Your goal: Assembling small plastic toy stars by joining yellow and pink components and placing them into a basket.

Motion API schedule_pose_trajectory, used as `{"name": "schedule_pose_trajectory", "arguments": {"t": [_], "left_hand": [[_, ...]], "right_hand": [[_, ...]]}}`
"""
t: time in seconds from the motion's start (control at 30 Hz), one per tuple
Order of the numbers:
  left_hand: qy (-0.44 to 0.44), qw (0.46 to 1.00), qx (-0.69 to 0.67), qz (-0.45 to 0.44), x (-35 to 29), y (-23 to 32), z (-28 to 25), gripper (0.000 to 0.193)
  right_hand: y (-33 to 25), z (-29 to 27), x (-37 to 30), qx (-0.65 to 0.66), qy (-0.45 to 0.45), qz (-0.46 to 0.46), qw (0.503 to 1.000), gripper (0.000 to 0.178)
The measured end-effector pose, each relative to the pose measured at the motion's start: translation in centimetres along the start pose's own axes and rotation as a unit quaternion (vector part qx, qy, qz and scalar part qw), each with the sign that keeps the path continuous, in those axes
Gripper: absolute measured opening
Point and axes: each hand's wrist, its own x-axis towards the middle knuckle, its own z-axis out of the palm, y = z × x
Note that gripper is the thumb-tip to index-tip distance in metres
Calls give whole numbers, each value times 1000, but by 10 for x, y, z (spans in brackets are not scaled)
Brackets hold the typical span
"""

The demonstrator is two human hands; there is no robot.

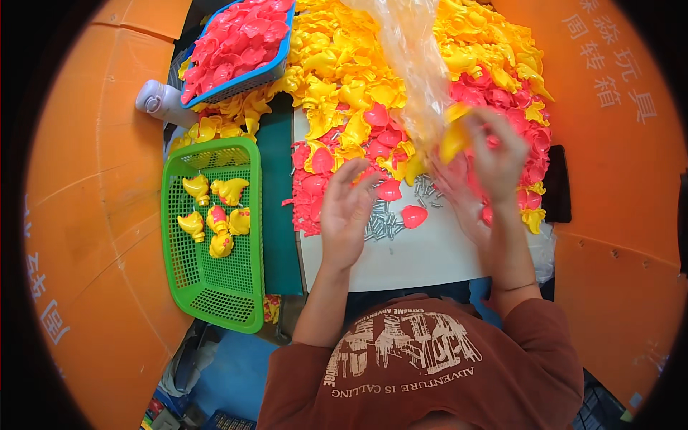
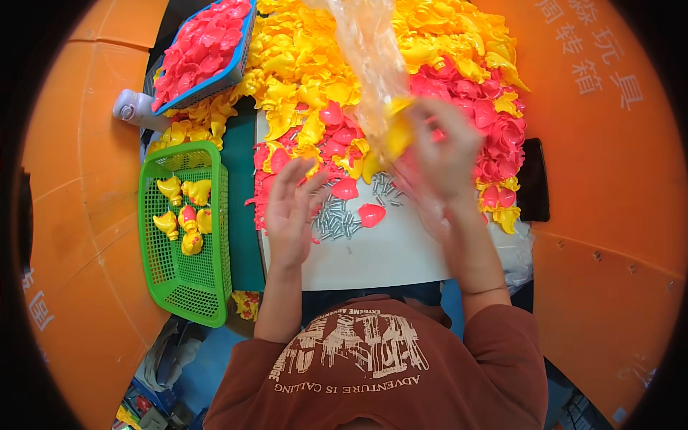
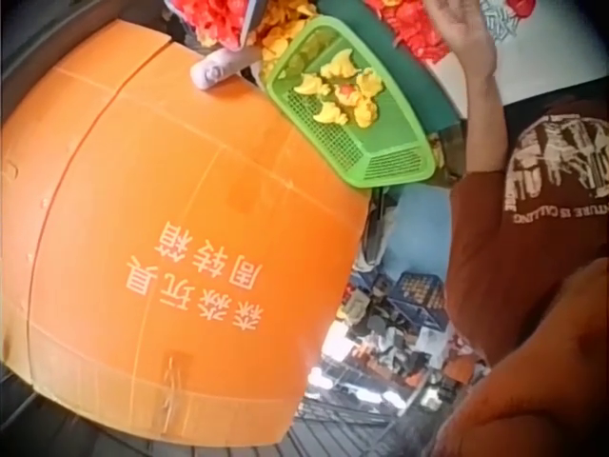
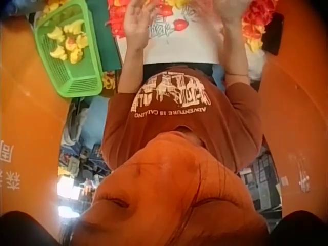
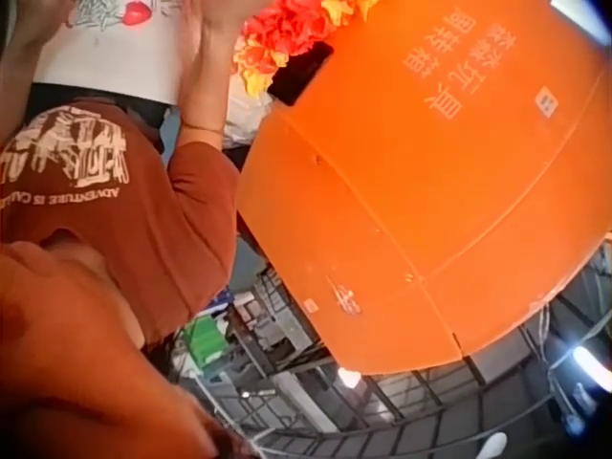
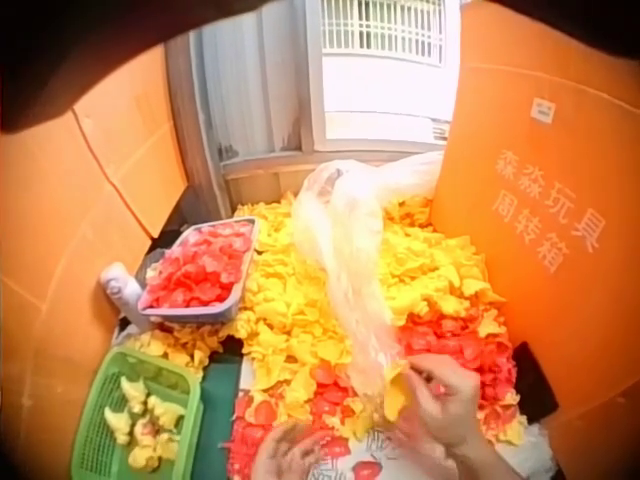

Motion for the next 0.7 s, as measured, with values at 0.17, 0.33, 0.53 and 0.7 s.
{"name": "schedule_pose_trajectory", "arguments": {"t": [0.17, 0.33, 0.53, 0.7], "left_hand": [[11, 982, -149, -116, 0, -6, -1, 38], [148, 981, -9, -126, -9, -9, -31, 28], [162, 975, 153, -2, -18, -24, -37, 33], [137, 962, 231, 53, -13, -24, -34, 31]], "right_hand": [[-35, 44, -49, 124, -183, -8, 975, 14], [-16, 46, -72, -151, -370, -25, 916, 12], [-28, 67, -78, -201, -412, 59, 887, 16], [-28, 76, -78, -245, -395, 74, 882, 16]]}}
